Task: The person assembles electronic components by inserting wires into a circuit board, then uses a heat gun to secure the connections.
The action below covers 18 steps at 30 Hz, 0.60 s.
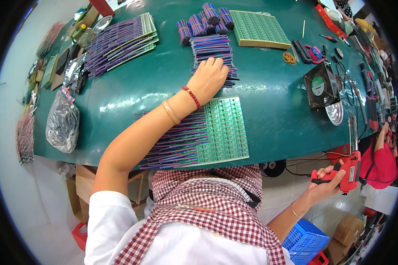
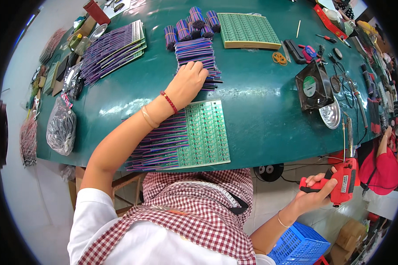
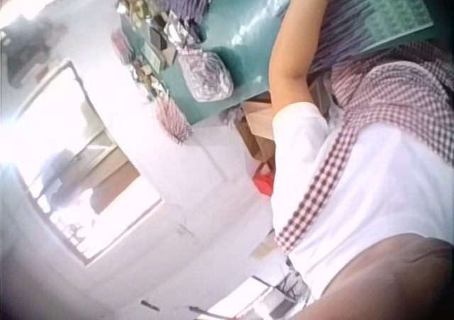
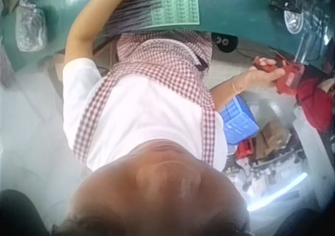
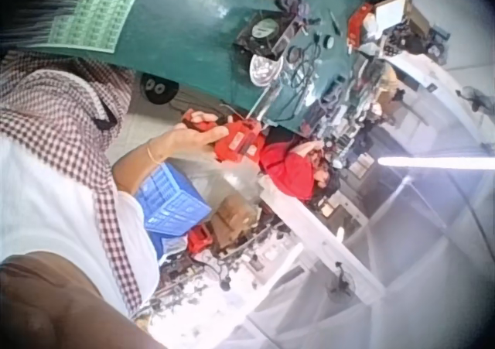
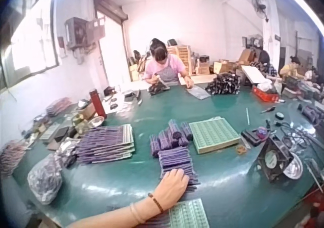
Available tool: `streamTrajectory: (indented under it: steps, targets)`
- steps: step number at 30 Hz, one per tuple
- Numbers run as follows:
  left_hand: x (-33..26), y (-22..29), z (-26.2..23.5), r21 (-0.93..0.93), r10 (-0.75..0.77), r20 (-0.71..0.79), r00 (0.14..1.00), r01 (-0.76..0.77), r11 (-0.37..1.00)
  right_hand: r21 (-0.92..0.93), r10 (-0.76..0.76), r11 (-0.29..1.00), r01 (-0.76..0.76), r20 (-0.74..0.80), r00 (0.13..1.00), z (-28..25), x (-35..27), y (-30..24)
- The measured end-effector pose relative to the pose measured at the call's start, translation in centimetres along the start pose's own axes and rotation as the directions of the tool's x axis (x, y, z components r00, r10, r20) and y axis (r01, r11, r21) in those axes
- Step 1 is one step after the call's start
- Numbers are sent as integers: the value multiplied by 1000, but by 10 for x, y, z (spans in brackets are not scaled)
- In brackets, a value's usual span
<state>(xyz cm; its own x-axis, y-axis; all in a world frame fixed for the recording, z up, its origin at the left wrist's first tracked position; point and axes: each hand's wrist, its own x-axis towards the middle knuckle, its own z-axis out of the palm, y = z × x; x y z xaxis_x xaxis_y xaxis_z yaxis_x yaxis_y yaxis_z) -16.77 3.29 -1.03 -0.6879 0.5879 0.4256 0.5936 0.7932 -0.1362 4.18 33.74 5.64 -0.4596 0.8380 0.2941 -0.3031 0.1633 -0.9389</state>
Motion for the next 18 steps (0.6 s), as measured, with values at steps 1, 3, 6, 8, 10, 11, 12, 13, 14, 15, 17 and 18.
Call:
streamTrajectory:
  steps: [1, 3, 6, 8, 10, 11, 12, 13, 14, 15, 17, 18]
  targets:
    - [-2, -1, -4, -49, 15, -17, 1000, -16, 999, -10, -14, 1000, 14, 11, 1000, -1, -1, 1]
    - [-7, 2, -18, -131, 16, -52, 999, -23, 991, -28, -23, 999, 23, 27, 999, -4, -2, 1]
    - [-33, 15, -47, -276, -12, 49, 999, 25, 961, -48, -10, 999, 11, 32, 999, -9, -2, 1]
    - [-65, 25, -57, -338, -48, 142, 989, 94, 937, -49, -12, 999, 14, 58, 998, -9, -4, 0]
    - [-80, 29, -61, -395, -71, 233, 970, 161, 904, -50, -4, 999, 8, 82, 997, -7, -8, 2]
    - [-82, 30, -65, -451, -111, 231, 967, 207, 868, -46, -4, 999, 8, 102, 995, -6, -10, 4]
    - [-84, 30, -68, -502, -155, 230, 961, 253, 827, -49, 2, 999, 3, 107, 994, -5, -12, 4]
    - [-85, 28, -65, -564, -204, 198, 959, 282, 776, -27, 21, 999, -17, 136, 991, -5, -13, 6]
    - [-86, 27, -65, -564, -207, 203, 957, 287, 775, -6, 38, 999, -37, 163, 986, -5, -14, 6]
    - [-84, 26, -63, -555, -215, 218, 952, 302, 775, -8, 39, 999, -38, 167, 985, -2, -15, 6]
    - [-81, 29, -63, -563, -253, 213, 944, 330, 757, -8, 25, 1000, -24, 157, 987, 4, -17, 4]
    - [-80, 29, -63, -566, -252, 215, 944, 331, 755, -12, 25, 1000, -24, 157, 987, 4, -18, 3]
